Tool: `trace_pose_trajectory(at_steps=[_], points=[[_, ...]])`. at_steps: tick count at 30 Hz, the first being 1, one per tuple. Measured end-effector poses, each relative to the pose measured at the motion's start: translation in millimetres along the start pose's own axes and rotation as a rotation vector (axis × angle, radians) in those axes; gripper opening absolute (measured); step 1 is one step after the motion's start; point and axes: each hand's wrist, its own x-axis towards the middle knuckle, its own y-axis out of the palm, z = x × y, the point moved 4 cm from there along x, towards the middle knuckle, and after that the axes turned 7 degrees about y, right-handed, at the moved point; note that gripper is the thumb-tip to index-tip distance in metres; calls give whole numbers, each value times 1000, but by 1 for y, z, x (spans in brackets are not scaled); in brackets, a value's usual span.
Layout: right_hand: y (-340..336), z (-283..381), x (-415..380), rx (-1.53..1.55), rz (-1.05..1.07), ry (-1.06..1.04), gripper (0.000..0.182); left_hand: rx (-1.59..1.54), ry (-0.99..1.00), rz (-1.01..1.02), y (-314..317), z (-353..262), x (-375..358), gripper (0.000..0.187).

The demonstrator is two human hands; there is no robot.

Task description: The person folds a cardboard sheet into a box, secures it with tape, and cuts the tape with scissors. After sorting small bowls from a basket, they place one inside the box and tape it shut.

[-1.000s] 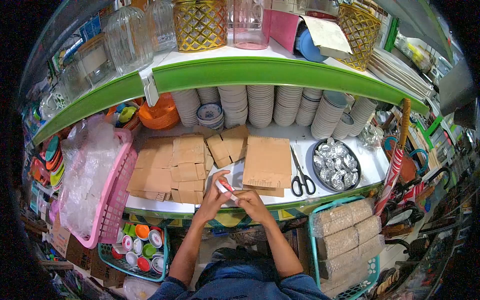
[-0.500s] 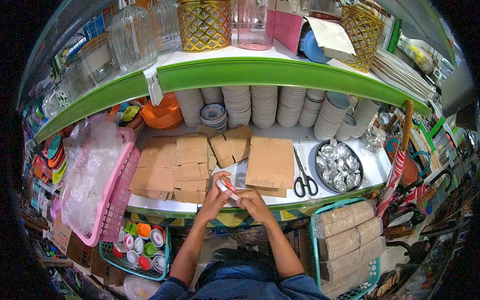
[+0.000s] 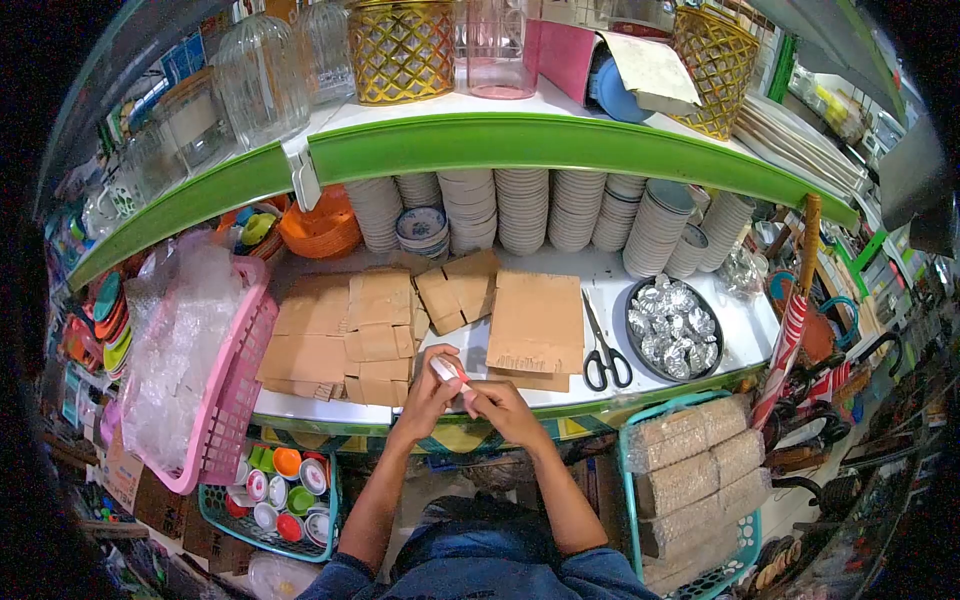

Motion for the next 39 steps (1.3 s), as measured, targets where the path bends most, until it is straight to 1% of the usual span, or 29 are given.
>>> trace_pose_trajectory(at_steps=[2, 4, 6, 8, 10, 11, 12, 13, 14, 16, 17, 19, 21, 22, 23, 24, 25, 26, 28, 29, 30, 32, 34, 36, 37, 38, 39], points=[[-1, -1, -2, 25, 32, 21, 31, 5, -18, -8, 1, -4, 0, 45], [0, 0, -2, 51, 63, 43, 32, -124, -69, -17, 2, -9, -1, 48], [2, 3, -4, 148, 80, 41, 32, -133, -82, -8, 0, -5, -2, 47], [0, 1, -3, 87, 75, 24, 32, -141, -96, 2, 0, 1, -2, 46], [1, 2, -3, 28, 69, 6, 32, 24, -31, 20, 0, 1, -2, 45], [2, 5, -3, 27, 17, -7, 32, 25, -32, 21, 1, 0, -2, 45], [3, 7, -3, 26, -35, -21, 32, 78, 24, 16, 3, -6, -1, 46], [2, 2, -2, 26, -34, -22, 32, 131, 80, 11, 4, -11, 0, 46], [0, -7, -1, 82, -4, -8, 32, 131, 80, 10, 3, -12, 0, 46], [0, -5, -1, 137, 26, 6, 33, 83, -18, -2, 2, -9, 0, 48], [0, -1, -1, 129, 56, 5, 31, 83, -17, -1, 1, -10, 0, 48], [1, 1, -1, 121, 89, 4, 30, -152, -121, -37, -2, -6, -1, 52], [-1, -5, 0, 117, 80, 6, 21, -194, -118, -45, -3, -1, -1, 54], [0, -5, -1, 116, 79, 6, 21, -237, -116, -51, -2, 0, 0, 56], [1, -4, -2, 77, 17, -36, 22, -237, -117, -50, -1, 1, -1, 56], [1, -3, -3, 39, -44, -79, 24, -136, -62, -31, 0, -4, 0, 55], [0, -3, -3, 40, -45, -78, 24, -35, -6, -13, 2, -8, 0, 55], [0, -4, -2, 29, -40, -57, 26, -35, -7, -13, 3, -7, 0, 55], [-4, -9, -1, 17, -33, -37, 27, 145, 65, 18, 4, -9, 0, 55], [-6, -20, 0, 42, -4, 28, 27, 145, 65, 18, 4, -9, 0, 55], [-5, -21, 1, 68, 25, 93, 27, 105, 37, -2, 3, -7, -1, 55], [-3, -14, -2, 106, 14, 107, 28, 65, 11, -25, 0, -7, -1, 55], [-1, -6, -1, 142, 3, 120, 29, -234, -129, -37, -1, -5, -2, 57], [0, 1, -1, 66, 14, -16, 29, -193, -116, -9, -1, -8, -2, 56], [-1, -1, 0, 66, 14, -16, 29, -152, -103, 18, -1, -10, -1, 55], [-2, -4, 1, 0, 1, -40, 27, -151, -103, 18, 1, -8, -2, 55], [-4, -8, 2, -66, -11, -63, 25, -11, -20, 18, 3, -8, -1, 54]])
